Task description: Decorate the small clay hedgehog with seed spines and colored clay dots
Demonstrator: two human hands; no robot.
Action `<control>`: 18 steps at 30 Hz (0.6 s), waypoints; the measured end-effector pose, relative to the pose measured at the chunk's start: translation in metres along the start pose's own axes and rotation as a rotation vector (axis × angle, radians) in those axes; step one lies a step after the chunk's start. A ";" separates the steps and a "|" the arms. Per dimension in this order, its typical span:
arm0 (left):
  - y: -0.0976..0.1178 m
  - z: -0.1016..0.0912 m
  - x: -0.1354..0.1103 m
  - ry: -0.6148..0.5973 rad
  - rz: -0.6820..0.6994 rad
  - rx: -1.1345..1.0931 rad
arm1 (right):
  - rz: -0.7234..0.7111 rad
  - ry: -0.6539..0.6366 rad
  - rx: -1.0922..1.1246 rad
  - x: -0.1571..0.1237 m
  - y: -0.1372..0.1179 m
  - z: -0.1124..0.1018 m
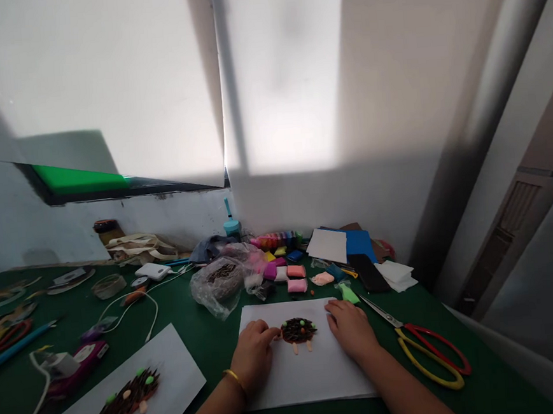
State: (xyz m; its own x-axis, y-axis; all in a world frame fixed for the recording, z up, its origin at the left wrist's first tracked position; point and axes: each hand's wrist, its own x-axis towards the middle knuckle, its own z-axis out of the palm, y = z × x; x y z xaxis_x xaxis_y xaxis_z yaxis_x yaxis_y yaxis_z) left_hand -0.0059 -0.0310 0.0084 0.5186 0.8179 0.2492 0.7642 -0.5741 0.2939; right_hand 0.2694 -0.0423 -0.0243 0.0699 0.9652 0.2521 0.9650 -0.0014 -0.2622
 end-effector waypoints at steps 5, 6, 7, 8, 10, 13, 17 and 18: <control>0.000 0.005 0.000 -0.007 -0.009 0.055 | 0.000 -0.015 0.001 0.001 -0.001 -0.003; 0.000 0.005 0.001 -0.012 -0.009 0.065 | 0.002 -0.017 0.003 0.001 -0.002 -0.003; 0.001 0.006 0.001 -0.016 -0.011 0.073 | 0.003 -0.019 0.007 0.000 -0.002 -0.004; 0.001 0.006 0.001 -0.019 -0.015 0.081 | 0.004 -0.022 0.011 0.000 -0.002 -0.005; 0.002 0.006 0.001 -0.026 -0.024 0.092 | 0.009 -0.019 0.016 -0.001 -0.003 -0.006; 0.002 0.006 0.001 -0.026 -0.020 0.087 | 0.014 -0.012 0.011 -0.001 -0.003 -0.005; 0.001 0.004 0.001 -0.004 -0.005 0.050 | 0.016 -0.007 0.011 0.000 -0.002 -0.004; 0.000 0.004 0.001 -0.001 -0.009 0.043 | 0.014 -0.007 0.013 0.000 -0.002 -0.003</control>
State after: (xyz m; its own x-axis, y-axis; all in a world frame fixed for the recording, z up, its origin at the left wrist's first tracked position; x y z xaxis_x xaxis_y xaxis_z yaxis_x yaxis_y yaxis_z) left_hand -0.0038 -0.0305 0.0054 0.5119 0.8231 0.2460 0.7847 -0.5646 0.2561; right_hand 0.2681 -0.0433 -0.0205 0.0818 0.9669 0.2417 0.9606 -0.0118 -0.2776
